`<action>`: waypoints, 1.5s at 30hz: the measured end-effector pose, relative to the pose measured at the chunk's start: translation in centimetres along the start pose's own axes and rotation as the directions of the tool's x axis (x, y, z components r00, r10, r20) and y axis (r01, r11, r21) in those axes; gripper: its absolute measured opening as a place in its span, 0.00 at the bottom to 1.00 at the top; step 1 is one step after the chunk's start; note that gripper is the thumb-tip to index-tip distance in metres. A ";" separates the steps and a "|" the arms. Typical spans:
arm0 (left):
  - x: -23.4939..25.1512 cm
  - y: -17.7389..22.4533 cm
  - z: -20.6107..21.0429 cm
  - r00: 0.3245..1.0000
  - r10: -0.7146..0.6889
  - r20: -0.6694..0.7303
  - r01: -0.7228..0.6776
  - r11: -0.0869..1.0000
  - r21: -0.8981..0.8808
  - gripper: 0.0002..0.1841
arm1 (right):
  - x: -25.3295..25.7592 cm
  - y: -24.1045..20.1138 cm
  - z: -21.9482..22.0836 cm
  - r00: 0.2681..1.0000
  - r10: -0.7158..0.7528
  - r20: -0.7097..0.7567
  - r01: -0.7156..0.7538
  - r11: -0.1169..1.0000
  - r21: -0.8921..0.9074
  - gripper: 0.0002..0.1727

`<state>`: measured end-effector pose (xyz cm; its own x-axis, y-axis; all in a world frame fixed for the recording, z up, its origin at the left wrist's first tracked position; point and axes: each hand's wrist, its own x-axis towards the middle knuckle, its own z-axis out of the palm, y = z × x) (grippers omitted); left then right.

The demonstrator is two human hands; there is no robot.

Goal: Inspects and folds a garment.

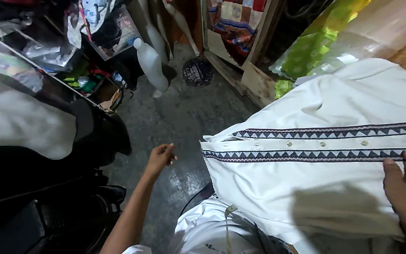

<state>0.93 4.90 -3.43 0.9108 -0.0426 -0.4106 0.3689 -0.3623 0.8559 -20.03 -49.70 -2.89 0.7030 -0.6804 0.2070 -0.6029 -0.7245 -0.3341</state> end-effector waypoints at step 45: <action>-1.5 6.1 1.9 0.878 0.306 0.368 -0.393 0.900 0.190 0.05 | -0.2 -0.5 0.2 1.000 0.016 0.011 -0.016 1.000 0.001 0.43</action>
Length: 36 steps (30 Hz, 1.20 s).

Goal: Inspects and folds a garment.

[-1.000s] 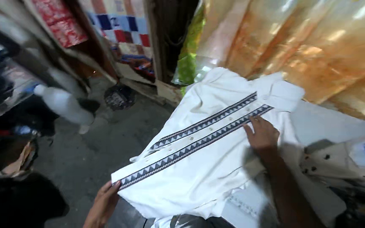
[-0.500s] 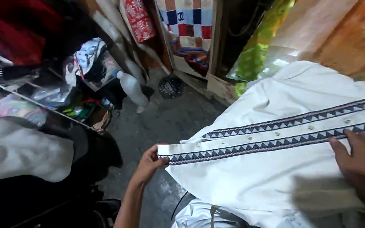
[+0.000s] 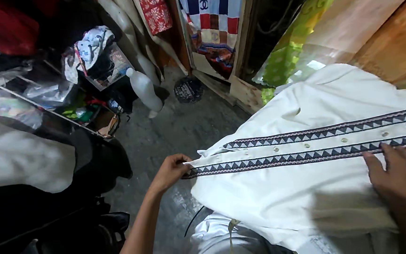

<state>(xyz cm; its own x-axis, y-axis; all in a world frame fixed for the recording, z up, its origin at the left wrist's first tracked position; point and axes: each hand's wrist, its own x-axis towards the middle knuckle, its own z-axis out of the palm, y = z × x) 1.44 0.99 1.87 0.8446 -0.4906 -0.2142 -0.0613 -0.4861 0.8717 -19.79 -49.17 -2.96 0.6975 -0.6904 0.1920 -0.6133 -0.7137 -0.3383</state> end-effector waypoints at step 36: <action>0.7 -0.7 0.5 0.999 -0.015 -0.034 0.007 0.971 -0.238 0.25 | -0.3 -0.5 -0.2 1.000 0.006 -0.019 -0.006 1.000 0.000 0.44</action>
<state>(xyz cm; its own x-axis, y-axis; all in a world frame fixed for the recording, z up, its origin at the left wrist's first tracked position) 1.81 0.64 0.93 0.8632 -0.4580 -0.2124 0.0729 -0.3033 0.9501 -19.80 -48.59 -2.66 0.6865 -0.6970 0.2069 -0.6179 -0.7093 -0.3392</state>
